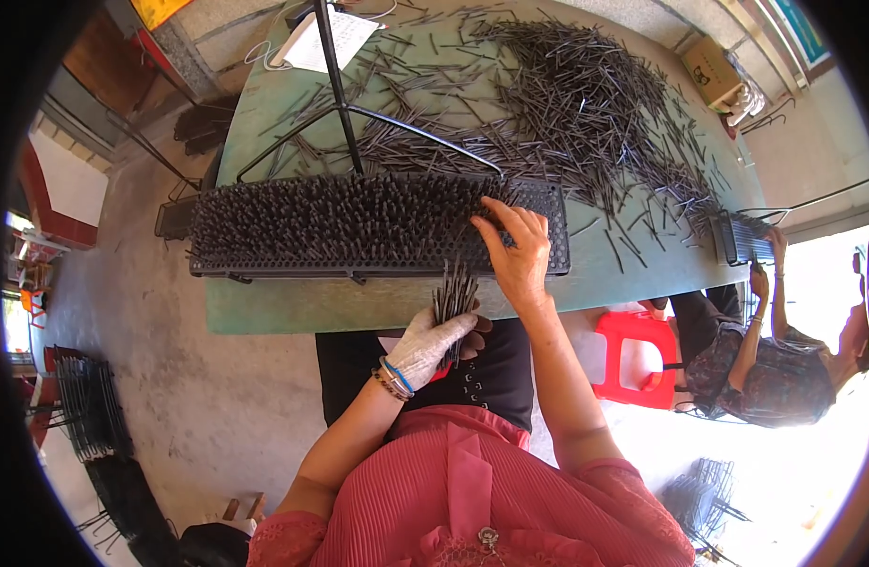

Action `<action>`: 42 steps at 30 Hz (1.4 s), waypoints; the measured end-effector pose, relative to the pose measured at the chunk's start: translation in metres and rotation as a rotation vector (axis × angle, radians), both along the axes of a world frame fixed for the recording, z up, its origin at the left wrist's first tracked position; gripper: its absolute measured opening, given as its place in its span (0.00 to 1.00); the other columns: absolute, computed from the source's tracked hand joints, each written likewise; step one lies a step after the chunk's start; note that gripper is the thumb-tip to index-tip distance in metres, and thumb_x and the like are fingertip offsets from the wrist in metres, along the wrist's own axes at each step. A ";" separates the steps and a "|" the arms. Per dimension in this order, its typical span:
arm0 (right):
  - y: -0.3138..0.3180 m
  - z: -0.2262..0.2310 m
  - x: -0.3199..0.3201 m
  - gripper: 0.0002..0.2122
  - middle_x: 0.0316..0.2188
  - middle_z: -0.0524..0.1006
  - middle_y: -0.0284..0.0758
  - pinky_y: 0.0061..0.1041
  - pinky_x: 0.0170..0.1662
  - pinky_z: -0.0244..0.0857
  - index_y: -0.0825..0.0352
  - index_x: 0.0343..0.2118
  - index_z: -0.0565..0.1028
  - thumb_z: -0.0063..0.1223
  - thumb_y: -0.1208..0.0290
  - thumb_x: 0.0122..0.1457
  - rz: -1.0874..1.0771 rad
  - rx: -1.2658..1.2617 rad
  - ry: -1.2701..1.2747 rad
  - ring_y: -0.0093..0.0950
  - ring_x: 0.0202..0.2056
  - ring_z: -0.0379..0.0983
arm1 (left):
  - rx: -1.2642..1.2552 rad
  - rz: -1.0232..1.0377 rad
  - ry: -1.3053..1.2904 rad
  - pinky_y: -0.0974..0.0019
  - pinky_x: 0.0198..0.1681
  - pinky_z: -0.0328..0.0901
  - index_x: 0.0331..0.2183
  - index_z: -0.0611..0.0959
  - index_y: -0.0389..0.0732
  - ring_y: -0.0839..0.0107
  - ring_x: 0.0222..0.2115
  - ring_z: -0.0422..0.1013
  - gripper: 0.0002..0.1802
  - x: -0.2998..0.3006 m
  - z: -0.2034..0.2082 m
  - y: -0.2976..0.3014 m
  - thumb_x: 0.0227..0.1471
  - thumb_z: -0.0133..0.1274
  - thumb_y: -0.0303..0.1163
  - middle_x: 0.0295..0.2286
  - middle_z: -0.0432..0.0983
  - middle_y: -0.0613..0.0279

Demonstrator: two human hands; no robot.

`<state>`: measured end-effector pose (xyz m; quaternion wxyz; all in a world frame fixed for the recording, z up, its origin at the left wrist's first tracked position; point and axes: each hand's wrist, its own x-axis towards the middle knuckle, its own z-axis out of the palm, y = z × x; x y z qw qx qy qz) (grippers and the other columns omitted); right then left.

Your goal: The person is manually inserting thin metal pins into a perforated plate (jig).

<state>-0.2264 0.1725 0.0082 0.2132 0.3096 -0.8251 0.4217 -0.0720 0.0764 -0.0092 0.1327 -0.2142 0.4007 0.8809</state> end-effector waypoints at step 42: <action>0.037 0.009 0.021 0.09 0.29 0.80 0.31 0.17 0.35 0.68 0.73 0.39 0.79 0.56 0.72 0.60 0.303 -0.150 -0.946 0.17 0.31 0.74 | -0.112 0.060 0.046 0.78 0.21 0.65 0.42 0.76 0.38 0.82 0.21 0.70 0.12 0.002 0.004 0.000 0.57 0.55 0.33 0.31 0.79 0.63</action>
